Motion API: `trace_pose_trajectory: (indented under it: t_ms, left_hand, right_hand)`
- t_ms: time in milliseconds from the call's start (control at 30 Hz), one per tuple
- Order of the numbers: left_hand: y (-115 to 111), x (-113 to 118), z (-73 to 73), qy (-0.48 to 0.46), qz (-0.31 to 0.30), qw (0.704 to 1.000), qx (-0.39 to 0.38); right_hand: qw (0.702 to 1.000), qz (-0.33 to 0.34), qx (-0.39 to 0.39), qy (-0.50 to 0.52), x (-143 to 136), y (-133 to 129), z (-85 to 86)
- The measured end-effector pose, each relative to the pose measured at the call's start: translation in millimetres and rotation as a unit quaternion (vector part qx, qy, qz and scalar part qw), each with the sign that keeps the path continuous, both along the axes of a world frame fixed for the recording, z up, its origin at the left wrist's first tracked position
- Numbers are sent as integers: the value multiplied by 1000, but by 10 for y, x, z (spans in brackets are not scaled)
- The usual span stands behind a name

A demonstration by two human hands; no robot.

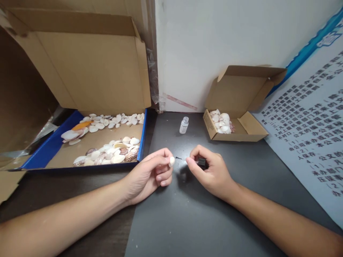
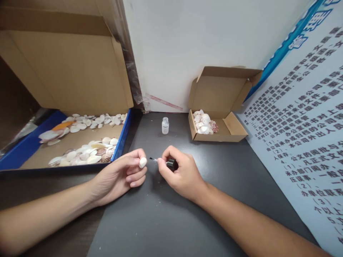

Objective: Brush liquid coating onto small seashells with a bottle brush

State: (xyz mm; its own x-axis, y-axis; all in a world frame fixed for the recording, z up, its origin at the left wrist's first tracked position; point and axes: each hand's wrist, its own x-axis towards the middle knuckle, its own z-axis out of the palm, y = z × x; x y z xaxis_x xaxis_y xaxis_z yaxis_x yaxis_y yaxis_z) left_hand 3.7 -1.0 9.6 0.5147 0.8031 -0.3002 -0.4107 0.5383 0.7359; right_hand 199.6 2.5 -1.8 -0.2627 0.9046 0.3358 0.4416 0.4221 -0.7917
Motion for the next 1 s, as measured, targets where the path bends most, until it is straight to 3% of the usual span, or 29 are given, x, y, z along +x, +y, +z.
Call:
trace_pose_trajectory:
  t_ms: [667,1000]
  left_hand:
    - [-41,3,0,74,-46,994,70]
    - [-18,-60,-89,148,-103,968,175]
  right_hand:
    - [990,107,-56,67,19,-13,34]
    - [985,126,-89,82,14,27,38]
